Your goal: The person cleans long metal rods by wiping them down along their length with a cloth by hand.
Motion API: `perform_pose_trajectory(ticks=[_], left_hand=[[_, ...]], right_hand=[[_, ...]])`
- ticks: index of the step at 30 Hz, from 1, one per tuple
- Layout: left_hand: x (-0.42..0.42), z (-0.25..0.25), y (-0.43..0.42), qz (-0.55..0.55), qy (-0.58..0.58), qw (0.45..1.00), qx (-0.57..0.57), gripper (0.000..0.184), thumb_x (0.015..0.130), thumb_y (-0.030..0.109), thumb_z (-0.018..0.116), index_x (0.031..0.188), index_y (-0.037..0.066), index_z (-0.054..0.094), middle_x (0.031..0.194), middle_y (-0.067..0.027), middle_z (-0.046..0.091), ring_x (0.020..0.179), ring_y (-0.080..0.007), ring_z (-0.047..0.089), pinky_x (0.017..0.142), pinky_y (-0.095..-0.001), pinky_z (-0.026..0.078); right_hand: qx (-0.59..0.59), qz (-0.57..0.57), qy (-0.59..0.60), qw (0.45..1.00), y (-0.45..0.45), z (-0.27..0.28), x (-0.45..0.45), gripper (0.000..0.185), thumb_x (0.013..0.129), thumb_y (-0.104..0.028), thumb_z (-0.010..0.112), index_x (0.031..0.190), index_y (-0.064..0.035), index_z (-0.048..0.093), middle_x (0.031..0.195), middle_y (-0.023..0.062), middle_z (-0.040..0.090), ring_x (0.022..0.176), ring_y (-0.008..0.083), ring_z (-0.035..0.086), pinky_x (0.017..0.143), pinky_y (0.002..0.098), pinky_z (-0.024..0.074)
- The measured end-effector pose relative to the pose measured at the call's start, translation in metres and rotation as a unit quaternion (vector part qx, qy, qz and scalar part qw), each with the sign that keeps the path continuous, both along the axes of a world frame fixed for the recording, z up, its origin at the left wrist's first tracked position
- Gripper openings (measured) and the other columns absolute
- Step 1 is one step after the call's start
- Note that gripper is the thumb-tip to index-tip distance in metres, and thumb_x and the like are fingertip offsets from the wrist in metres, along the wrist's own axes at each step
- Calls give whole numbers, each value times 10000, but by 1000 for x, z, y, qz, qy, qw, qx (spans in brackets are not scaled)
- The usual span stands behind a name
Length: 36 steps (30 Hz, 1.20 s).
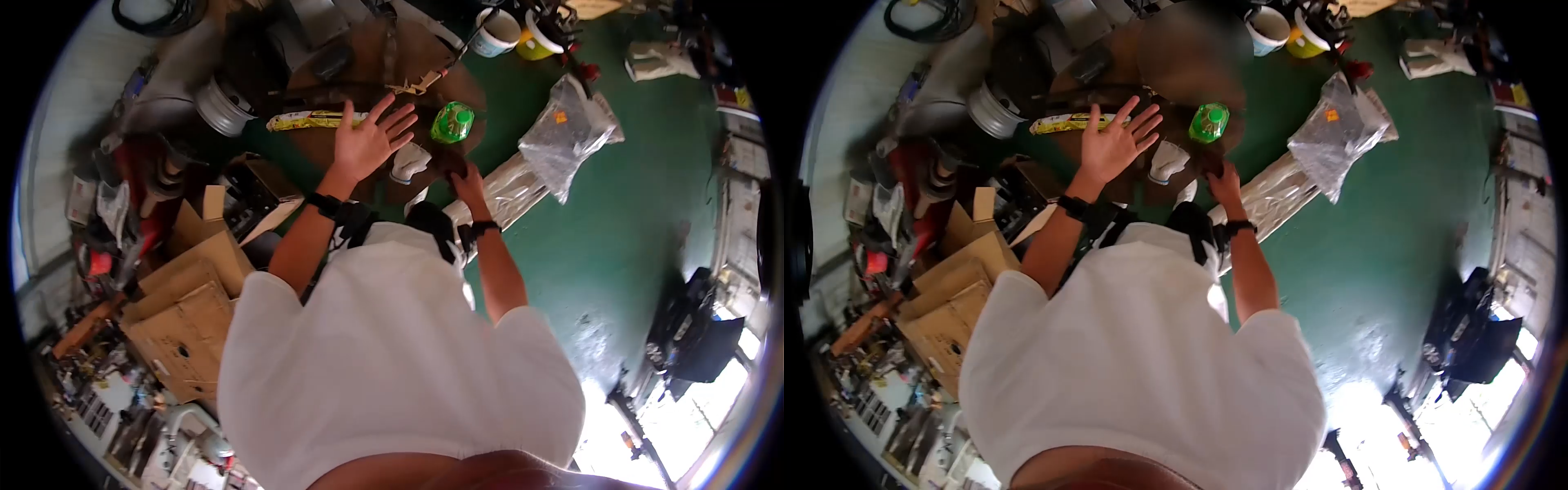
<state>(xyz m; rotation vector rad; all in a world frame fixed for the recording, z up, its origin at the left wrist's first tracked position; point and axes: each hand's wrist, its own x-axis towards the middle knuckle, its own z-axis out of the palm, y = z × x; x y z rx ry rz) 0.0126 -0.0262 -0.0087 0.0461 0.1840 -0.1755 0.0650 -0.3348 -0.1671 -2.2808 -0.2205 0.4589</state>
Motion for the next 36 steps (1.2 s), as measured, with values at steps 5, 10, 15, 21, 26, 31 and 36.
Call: perform_pose_trajectory(ticks=[5,10,15,21,26,31,36], left_hand=[[13,-73,-49,-177,10,544,820,309,957,272,595,1181,59,596,1122,-154,651,1077,-332,623,908,-413,503],[-28,-73,-76,-142,-81,417,894,304,891,199,662,1158,68,601,1043,-171,631,1025,-393,605,892,-411,498],[-24,-70,-78,-116,-83,482,864,303,896,154,641,1171,49,569,1081,-195,609,1005,-392,607,855,-449,502],[16,-58,-79,-65,-101,508,853,347,888,113,637,1217,51,549,1143,-201,577,1057,-399,578,907,-443,480],[56,-36,-104,-4,-125,474,871,473,873,93,638,1314,65,468,1277,-211,504,1169,-411,518,973,-459,454],[80,-38,-126,25,-156,446,881,567,863,118,667,1372,46,430,1341,-241,460,1253,-446,446,1048,-482,404],[82,-37,-135,-4,-107,421,901,541,862,106,660,1351,37,439,1357,-257,444,1270,-449,434,1061,-498,391]], right_hand=[[-80,177,-157,968,12,-37,18,621,728,-232,771,1276,-99,512,1254,223,520,1222,472,468,1066,541,367],[-166,199,-40,965,17,-21,37,665,734,-183,766,1324,-156,459,1239,202,502,1207,429,513,910,561,499],[-174,2,-29,984,-29,-31,71,543,807,-213,670,1313,-160,480,1207,220,561,1039,456,616,800,548,541],[-31,55,71,995,-36,-86,64,530,820,-211,605,1329,-84,527,1200,259,600,990,469,632,751,533,562],[-131,75,-68,986,-12,-99,46,634,857,-345,650,1439,-207,441,1374,245,486,1206,485,510,1013,524,448],[-137,152,-328,922,3,-107,43,597,887,-186,583,1433,-2,429,1451,254,431,1045,443,597,873,499,507],[-5,-71,-266,961,37,-37,55,474,901,-203,572,1308,36,526,1309,236,534,915,373,621,774,433,519]])
